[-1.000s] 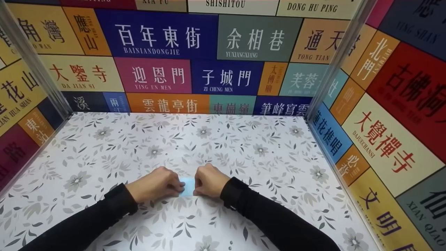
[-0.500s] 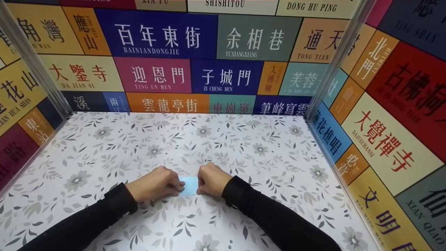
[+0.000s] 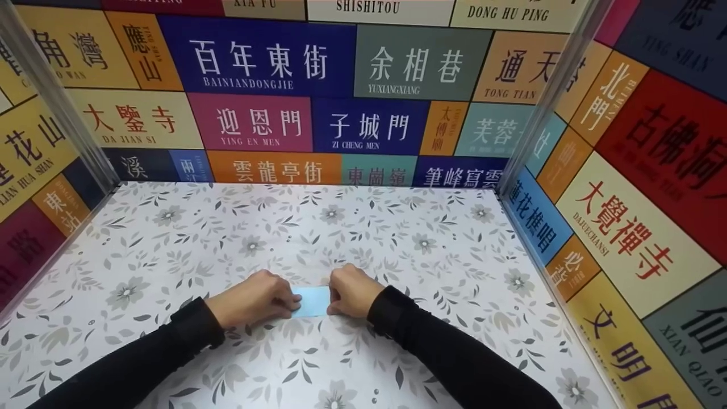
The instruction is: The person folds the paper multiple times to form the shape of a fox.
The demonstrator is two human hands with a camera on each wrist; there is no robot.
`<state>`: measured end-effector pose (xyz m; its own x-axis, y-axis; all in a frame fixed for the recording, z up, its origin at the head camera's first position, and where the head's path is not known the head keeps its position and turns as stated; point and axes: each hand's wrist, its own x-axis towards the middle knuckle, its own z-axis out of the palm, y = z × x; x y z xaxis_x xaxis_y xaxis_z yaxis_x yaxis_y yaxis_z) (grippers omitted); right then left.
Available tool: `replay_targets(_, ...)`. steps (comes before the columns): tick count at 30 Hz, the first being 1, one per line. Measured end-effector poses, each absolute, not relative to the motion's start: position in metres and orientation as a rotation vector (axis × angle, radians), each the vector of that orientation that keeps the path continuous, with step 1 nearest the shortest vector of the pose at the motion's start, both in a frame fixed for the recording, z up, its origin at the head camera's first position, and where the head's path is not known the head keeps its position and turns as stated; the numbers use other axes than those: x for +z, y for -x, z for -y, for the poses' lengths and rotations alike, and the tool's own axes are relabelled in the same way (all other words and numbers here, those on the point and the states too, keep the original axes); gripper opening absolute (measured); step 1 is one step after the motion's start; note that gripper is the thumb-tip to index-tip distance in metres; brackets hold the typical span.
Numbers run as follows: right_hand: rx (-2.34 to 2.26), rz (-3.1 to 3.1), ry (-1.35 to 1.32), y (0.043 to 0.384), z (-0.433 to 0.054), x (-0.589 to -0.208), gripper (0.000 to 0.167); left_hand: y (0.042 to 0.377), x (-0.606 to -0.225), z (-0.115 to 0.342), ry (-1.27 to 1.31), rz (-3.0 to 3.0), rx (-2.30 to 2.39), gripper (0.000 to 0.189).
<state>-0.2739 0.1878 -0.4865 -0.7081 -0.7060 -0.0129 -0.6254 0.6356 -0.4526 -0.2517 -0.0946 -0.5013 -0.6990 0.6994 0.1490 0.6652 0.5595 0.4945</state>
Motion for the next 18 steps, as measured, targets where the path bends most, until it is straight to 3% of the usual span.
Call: replay_targets(18,-0.64,-2.723,1.026,0.272,-0.21,-0.49,0.015,0.251,-0.504,0.095,-1.185,-2.722,0.814,0.019)
